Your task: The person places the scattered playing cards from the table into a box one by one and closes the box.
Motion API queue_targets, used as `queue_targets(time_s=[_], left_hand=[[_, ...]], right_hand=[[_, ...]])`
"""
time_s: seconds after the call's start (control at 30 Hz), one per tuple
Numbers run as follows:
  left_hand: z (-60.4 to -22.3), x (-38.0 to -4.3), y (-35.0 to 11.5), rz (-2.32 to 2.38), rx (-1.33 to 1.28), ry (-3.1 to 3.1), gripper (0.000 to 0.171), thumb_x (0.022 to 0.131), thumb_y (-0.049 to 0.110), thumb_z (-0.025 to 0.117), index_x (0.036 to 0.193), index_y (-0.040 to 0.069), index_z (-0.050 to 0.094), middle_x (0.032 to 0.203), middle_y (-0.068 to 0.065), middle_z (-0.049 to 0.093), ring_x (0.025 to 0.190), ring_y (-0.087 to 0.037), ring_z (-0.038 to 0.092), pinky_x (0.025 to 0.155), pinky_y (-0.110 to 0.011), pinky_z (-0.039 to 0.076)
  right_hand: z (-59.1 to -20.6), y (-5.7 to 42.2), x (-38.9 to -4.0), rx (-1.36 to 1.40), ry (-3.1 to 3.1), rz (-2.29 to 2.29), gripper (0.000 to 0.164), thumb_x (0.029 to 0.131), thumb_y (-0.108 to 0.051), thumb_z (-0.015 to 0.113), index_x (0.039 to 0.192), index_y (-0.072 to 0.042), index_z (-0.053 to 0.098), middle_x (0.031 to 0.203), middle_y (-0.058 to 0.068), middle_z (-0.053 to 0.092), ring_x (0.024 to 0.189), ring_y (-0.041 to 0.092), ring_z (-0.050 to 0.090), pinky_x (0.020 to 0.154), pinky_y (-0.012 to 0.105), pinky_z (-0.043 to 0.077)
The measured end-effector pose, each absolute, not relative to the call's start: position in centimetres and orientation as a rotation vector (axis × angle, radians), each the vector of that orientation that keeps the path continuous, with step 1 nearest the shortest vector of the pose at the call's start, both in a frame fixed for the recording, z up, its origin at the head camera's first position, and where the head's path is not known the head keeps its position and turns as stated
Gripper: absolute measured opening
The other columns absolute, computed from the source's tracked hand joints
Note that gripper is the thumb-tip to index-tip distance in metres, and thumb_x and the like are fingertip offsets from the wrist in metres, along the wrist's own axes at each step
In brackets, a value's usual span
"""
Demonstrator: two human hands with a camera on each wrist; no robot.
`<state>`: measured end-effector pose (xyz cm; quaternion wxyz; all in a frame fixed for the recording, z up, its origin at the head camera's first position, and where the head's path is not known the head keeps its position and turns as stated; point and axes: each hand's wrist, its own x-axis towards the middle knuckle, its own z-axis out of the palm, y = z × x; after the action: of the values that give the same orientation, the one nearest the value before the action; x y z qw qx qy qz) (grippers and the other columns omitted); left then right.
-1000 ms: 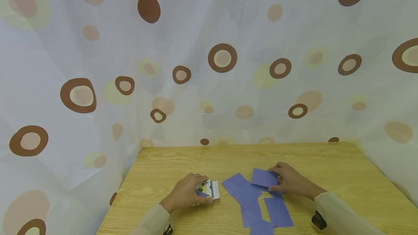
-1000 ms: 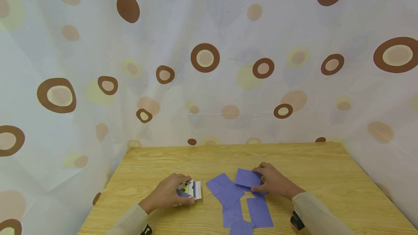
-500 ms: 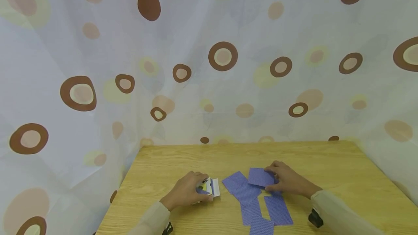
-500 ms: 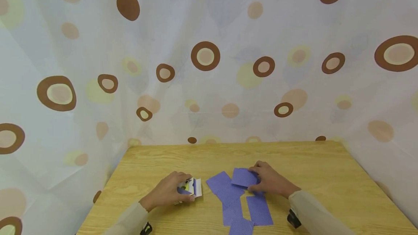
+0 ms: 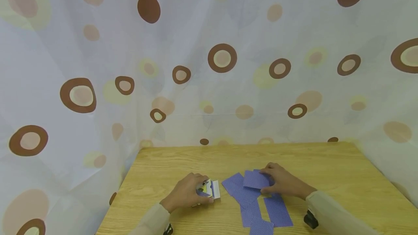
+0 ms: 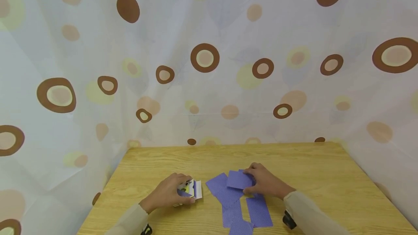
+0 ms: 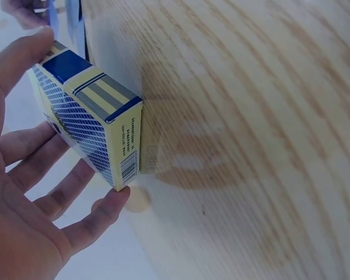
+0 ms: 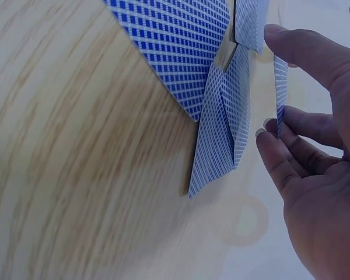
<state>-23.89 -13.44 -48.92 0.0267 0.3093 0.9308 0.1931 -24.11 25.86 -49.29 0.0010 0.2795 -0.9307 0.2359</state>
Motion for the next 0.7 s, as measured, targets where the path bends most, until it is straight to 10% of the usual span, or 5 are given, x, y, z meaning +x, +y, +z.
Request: queue_targets(time_s=[0.7], left_hand=[[-48.9, -23.8, -13.4, 0.609, 0.967, 2.866, 0.081, 0.082, 0.064, 0.078, 0.142, 0.011, 0.062, 0.137, -0.003, 0.063, 0.116, -0.017, 0.056, 0.094, -0.039, 0.05]], right_hand=[[-49.1, 24.3, -24.2, 0.927, -2.9, 0.787, 0.073, 0.085, -0.047, 0.083, 0.134, 0.003, 0.064, 0.113, 0.002, 0.055, 0.095, 0.015, 0.051, 0.079, 0.032, 0.048]])
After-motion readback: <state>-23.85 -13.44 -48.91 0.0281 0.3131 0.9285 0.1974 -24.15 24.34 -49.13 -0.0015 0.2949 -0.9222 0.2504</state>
